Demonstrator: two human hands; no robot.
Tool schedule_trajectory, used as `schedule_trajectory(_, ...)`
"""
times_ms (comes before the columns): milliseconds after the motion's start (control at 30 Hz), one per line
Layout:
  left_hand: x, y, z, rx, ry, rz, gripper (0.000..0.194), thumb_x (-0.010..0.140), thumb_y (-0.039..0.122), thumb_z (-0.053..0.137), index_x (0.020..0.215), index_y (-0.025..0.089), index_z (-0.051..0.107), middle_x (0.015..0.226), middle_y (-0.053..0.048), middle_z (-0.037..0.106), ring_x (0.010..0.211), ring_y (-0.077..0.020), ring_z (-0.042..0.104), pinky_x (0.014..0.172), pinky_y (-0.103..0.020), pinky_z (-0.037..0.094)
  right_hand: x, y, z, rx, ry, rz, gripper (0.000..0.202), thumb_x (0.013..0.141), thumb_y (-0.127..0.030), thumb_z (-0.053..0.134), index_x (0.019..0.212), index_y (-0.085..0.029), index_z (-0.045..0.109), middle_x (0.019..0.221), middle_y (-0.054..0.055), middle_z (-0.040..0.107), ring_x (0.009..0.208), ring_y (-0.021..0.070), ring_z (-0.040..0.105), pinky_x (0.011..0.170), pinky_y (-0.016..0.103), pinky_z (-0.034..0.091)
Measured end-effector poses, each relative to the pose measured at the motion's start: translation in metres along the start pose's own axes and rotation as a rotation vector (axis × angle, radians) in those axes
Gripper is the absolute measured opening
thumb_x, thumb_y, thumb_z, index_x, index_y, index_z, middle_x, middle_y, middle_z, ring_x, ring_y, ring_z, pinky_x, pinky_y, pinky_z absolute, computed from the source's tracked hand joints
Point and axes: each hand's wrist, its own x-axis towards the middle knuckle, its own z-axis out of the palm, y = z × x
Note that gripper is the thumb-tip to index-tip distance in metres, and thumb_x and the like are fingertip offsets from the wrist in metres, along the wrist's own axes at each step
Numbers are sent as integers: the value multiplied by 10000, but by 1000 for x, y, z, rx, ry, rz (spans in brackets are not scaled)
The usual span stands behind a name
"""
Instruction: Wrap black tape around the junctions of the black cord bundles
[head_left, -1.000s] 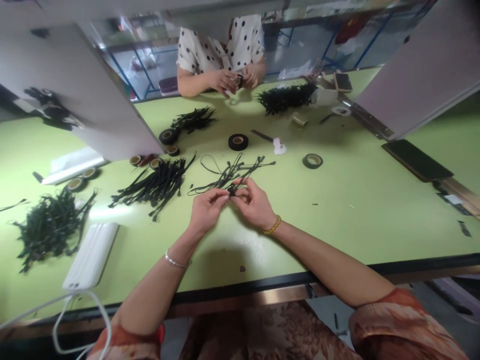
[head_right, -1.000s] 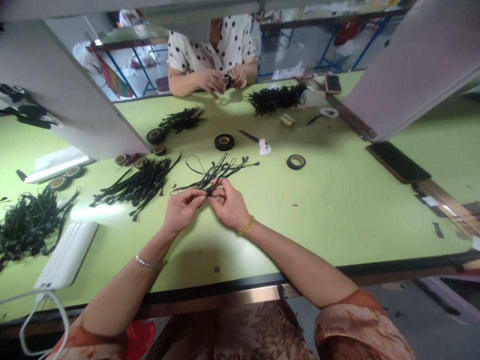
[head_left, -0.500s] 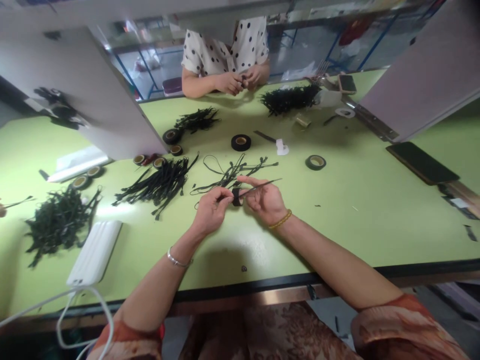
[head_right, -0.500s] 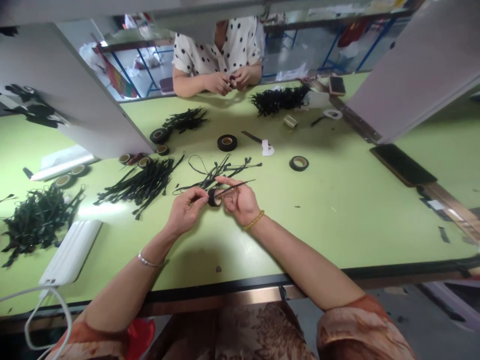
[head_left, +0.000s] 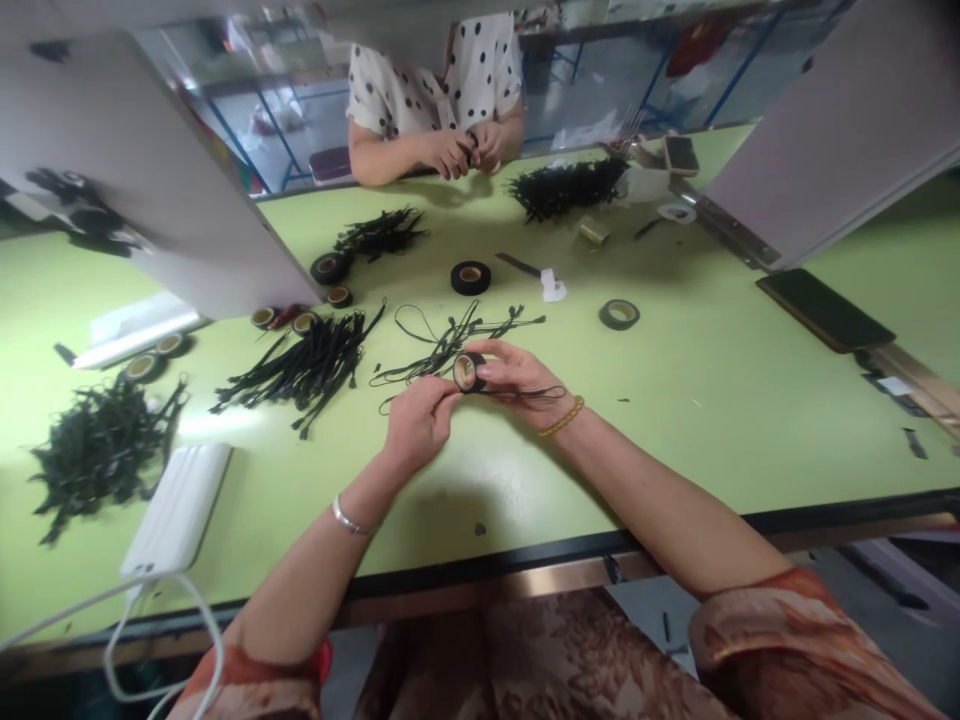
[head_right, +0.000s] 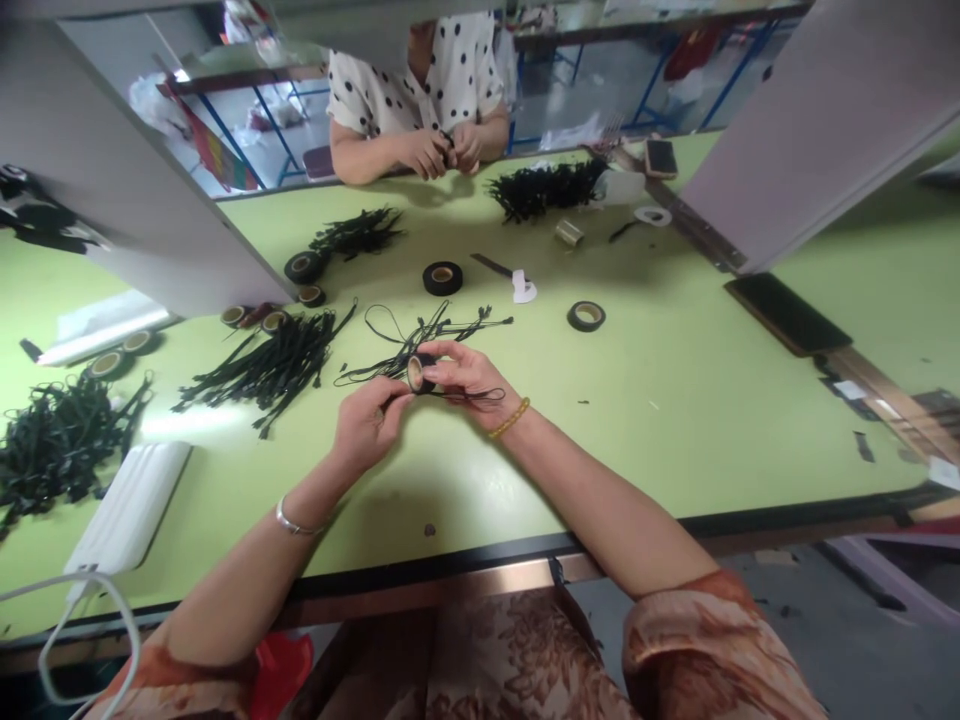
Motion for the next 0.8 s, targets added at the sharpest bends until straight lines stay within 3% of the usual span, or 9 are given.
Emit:
schedule_trajectory(167,1,5,-4,92,-85,4,167,914,241,489,848,179,629,757,-42,633,708,-161,553,666,-283,426,0,-3,-7,-41,-29,-31,430,632,-247,830,1020,-199,650,760,-12,723,694,143,675,710,298,525)
schedule_trajectory(300,2,10,-4,177,-240,-5,157,897,215,457,819,185,589,774,-60,625,743,-190,551,683,-308,415,-2,-6,-11,-155,-136,-49,435,669,-270,823,1044,-192,617,714,-19,695,671,151,660,709,323,520)
schedule_trajectory(433,4,13,-6,199,-326,-112,135,884,209,443,832,185,566,804,-73,625,771,-212,564,688,-324,414,-5,-12,-12,-291,-210,-126,414,687,-288,825,1010,-184,588,597,-67,593,595,128,611,643,291,495)
schedule_trajectory(533,7,16,-9,146,-341,-223,155,899,222,411,863,191,558,830,-72,633,782,-215,572,696,-326,417,-10,-21,-11,-499,-294,-194,402,720,-300,803,1038,-181,588,604,-81,553,537,96,545,599,266,465)
schedule_trajectory(667,9,16,-13,-8,-329,-390,191,924,250,363,921,202,548,768,-37,615,698,-192,549,665,-313,406,-16,-30,-6,-836,-330,-385,383,746,-257,755,1075,-177,574,727,-36,636,675,129,611,787,337,486)
schedule_trajectory(800,10,6,-10,-303,-235,-517,141,881,251,403,780,208,491,634,12,510,583,-140,468,566,-267,368,-21,-26,4,-1104,-286,-519,275,727,-225,701,969,-188,577,775,1,649,747,169,605,818,377,448)
